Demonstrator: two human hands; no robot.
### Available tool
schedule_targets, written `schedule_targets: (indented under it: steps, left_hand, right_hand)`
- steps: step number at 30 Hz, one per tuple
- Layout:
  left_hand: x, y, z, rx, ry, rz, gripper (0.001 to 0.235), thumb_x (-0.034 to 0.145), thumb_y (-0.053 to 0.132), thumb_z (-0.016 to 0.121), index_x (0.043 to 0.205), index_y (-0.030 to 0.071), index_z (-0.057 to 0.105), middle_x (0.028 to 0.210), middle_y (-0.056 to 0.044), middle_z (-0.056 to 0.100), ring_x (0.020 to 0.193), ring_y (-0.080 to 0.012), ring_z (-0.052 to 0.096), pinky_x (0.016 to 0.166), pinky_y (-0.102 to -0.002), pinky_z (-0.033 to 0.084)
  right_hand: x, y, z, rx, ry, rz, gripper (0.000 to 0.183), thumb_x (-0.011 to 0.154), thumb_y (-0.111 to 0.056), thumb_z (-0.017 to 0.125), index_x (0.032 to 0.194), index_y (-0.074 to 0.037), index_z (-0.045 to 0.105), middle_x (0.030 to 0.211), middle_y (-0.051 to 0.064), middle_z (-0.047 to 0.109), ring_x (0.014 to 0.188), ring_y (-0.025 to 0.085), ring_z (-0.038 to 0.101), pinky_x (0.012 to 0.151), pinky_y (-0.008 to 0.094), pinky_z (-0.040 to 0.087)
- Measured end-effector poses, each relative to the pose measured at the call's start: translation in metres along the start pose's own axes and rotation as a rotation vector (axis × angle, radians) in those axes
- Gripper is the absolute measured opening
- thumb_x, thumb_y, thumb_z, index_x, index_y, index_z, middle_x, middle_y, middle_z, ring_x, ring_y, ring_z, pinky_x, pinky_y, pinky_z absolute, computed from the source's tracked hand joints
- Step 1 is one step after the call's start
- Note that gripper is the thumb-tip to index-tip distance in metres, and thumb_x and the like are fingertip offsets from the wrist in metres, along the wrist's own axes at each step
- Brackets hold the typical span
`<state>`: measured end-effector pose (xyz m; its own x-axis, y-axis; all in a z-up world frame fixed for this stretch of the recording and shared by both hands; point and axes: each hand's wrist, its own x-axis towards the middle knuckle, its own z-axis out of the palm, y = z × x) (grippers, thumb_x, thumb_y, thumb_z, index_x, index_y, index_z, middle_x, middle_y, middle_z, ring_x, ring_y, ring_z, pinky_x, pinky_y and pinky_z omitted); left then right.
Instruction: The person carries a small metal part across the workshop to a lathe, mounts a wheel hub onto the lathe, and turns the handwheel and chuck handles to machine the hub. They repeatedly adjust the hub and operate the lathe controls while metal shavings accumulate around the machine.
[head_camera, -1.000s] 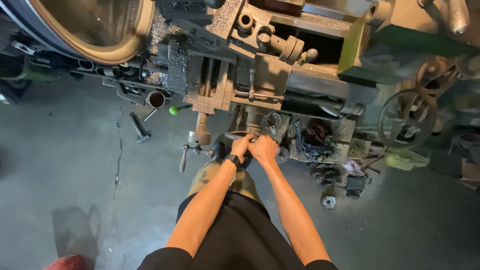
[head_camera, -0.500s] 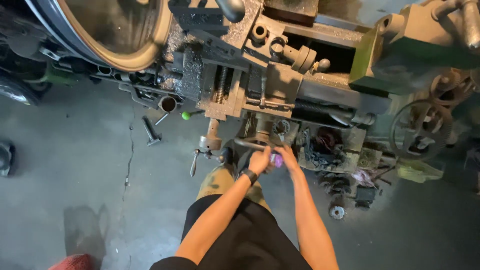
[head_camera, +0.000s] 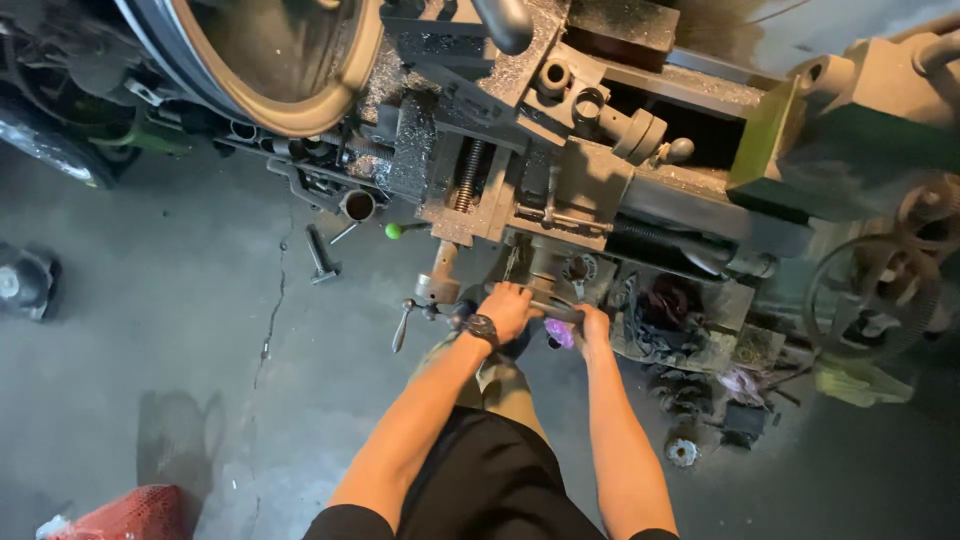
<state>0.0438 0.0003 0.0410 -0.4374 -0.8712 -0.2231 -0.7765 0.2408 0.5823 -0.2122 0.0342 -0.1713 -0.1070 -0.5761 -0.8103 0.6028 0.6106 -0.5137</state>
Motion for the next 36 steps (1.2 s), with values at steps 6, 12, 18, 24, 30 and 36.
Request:
schedule_targets:
  steps: [6, 12, 18, 24, 30, 36]
  left_hand:
    - [0.017, 0.042, 0.036, 0.252, 0.145, -0.045, 0.049, 0.082, 0.044, 0.070, 0.097, -0.002, 0.069, 0.099, -0.023, 0.069, 0.102, -0.0407, 0.061, 0.091, -0.055, 0.045]
    - [-0.016, 0.091, -0.039, 0.021, 0.250, -0.059, 0.053, 0.075, 0.024, 0.081, 0.118, -0.002, 0.063, 0.125, -0.025, 0.059, 0.116, -0.0425, 0.053, 0.100, -0.053, 0.042]
    - [-0.110, 0.021, -0.137, 0.001, 0.498, -0.416, 0.103, 0.067, 0.043, 0.089, 0.144, -0.005, 0.041, 0.132, -0.040, 0.048, 0.120, -0.0519, 0.047, 0.098, -0.058, 0.039]
    - [-0.128, -0.116, -0.057, -0.277, 0.023, -0.493, 0.118, 0.058, 0.069, 0.088, 0.133, -0.011, 0.045, 0.118, -0.036, 0.054, 0.112, -0.0452, 0.053, 0.095, -0.048, 0.050]
    - [-0.127, -0.109, -0.048, -0.177, 0.062, -0.526, 0.113, 0.057, 0.071, 0.089, 0.115, -0.018, 0.051, 0.108, -0.033, 0.057, 0.108, -0.0406, 0.052, 0.094, -0.046, 0.050]
    - [-0.122, -0.088, -0.064, -0.190, 0.103, -0.518, 0.108, 0.060, 0.069, 0.087, 0.117, -0.016, 0.053, 0.110, -0.031, 0.059, 0.110, -0.0414, 0.050, 0.098, -0.048, 0.047]
  right_hand:
    - [-0.043, -0.014, 0.044, -0.044, 0.220, -0.097, 0.010, 0.085, -0.007, 0.064, 0.092, 0.001, 0.064, 0.087, 0.013, 0.067, 0.074, 0.027, 0.065, 0.063, 0.039, 0.055]
    - [-0.001, -0.001, -0.004, -0.041, 0.012, -0.014, 0.015, 0.083, -0.005, 0.069, 0.096, 0.001, 0.063, 0.089, 0.014, 0.063, 0.077, 0.030, 0.062, 0.064, 0.042, 0.055]
    - [-0.097, -0.057, 0.023, -0.856, -0.036, -0.342, 0.048, 0.099, -0.042, 0.075, 0.121, 0.000, 0.071, 0.108, 0.011, 0.070, 0.096, 0.019, 0.062, 0.080, 0.032, 0.049]
    - [-0.149, -0.114, 0.066, -1.105, -0.174, -0.268, 0.053, 0.083, -0.040, 0.081, 0.121, -0.004, 0.073, 0.105, 0.016, 0.073, 0.088, 0.025, 0.066, 0.076, 0.036, 0.052]
    - [-0.139, -0.107, 0.067, -0.957, -0.340, -0.236, 0.060, 0.082, -0.039, 0.080, 0.131, -0.007, 0.067, 0.112, 0.009, 0.074, 0.097, 0.016, 0.067, 0.082, 0.029, 0.053]
    - [-0.136, -0.102, 0.065, -0.959, -0.300, -0.297, 0.061, 0.083, -0.039, 0.080, 0.130, -0.001, 0.069, 0.111, 0.011, 0.077, 0.100, 0.016, 0.069, 0.090, 0.028, 0.052]
